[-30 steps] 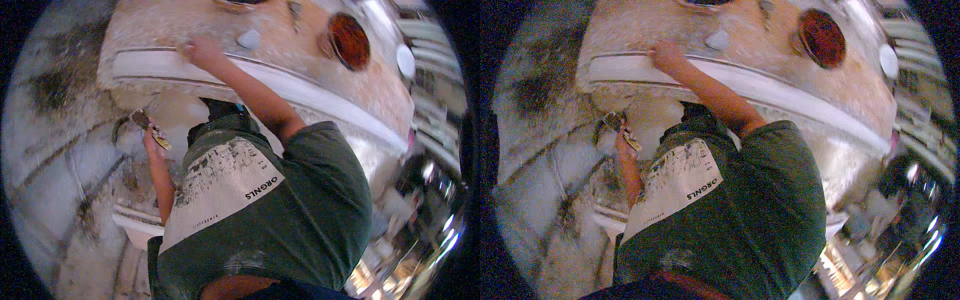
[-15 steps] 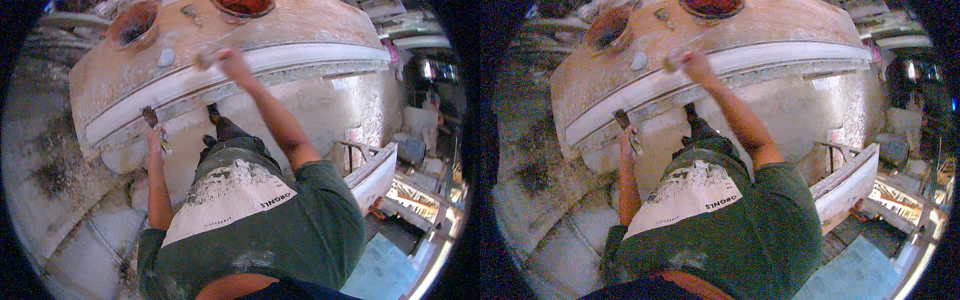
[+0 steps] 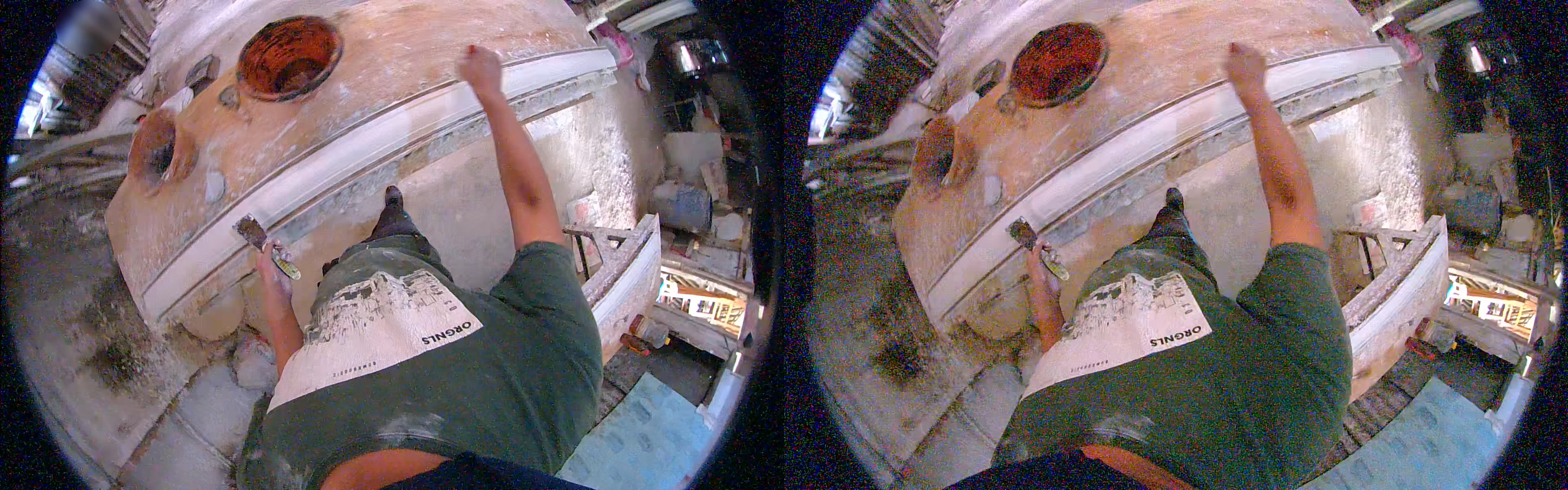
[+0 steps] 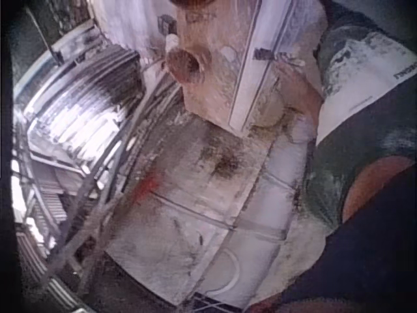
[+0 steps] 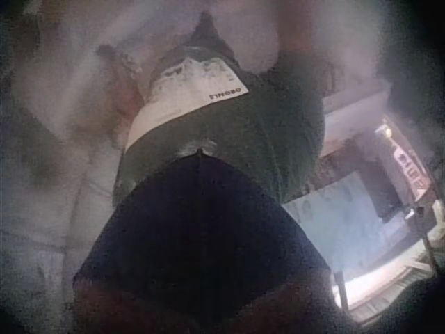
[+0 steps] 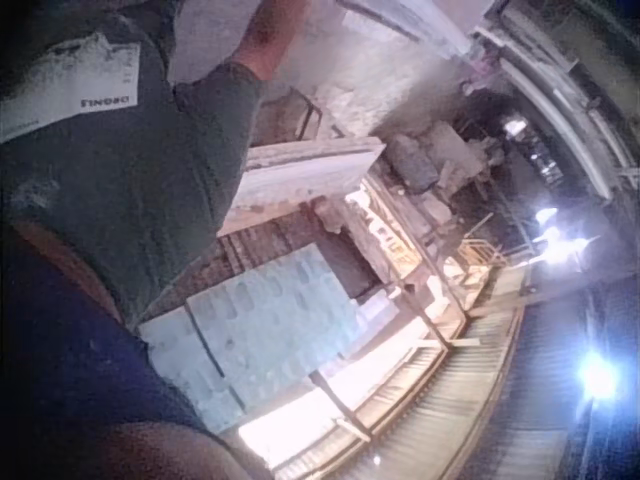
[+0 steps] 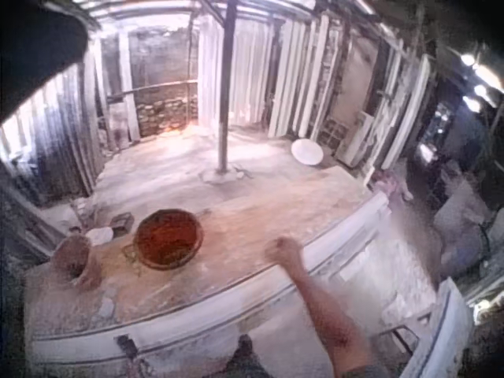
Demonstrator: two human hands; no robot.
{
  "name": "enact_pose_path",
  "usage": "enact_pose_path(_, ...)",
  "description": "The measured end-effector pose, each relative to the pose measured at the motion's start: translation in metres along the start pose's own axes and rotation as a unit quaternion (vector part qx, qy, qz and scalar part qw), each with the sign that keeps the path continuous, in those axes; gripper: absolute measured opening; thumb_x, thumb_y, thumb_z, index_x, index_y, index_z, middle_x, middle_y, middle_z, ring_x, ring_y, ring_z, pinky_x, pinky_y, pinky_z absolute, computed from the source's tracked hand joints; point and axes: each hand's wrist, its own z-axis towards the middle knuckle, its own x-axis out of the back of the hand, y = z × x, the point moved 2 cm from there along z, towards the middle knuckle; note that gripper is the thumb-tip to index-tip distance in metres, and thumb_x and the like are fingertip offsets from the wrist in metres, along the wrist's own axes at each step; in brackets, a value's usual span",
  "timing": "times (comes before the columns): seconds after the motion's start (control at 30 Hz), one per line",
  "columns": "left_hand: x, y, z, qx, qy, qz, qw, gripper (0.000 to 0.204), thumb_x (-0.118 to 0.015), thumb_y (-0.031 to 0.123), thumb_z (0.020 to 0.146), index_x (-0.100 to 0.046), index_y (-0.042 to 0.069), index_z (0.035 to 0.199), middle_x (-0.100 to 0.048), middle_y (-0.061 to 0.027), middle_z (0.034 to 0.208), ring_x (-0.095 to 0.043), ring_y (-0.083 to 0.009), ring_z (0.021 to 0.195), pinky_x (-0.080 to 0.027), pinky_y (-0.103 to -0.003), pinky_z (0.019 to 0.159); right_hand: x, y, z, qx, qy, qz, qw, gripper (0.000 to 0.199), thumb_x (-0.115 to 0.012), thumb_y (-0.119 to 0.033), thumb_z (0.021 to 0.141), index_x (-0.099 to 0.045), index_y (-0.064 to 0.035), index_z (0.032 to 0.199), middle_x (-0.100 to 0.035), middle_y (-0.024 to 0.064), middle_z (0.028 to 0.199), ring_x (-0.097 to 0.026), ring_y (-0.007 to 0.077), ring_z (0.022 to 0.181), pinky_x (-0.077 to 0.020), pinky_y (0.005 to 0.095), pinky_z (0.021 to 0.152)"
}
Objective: The person cleans a long white molding piece on a workbench using a brush and a scraper. They repeatedly brush the surface and edges, then scrape off residue, and continue alternating between brushing and scraping along the length of the molding.
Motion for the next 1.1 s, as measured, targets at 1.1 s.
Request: enact_pose_path(1.1, -0.320, -0.018, 0.074, 0.008, -0.168, 0.091, 0.981, 0.020, -0.059, 0.008, 0.086, -0.045, 0.011, 0.101, -0.056, -0.0033, 0.080, -0.051, -0.0113, 0.056, -0.042, -0.025, 0.048, 0.003, 0.223, 0.070, -0.010, -0.095, 0.092, 0.991, 0.022, -0.061, -0.026, 0.083, -0.070, -0.0068, 0.088, -0.069, 0.0130, 0.089, -0.066, 0.0311, 0.082, -0.0520, 0.0410, 0.071)
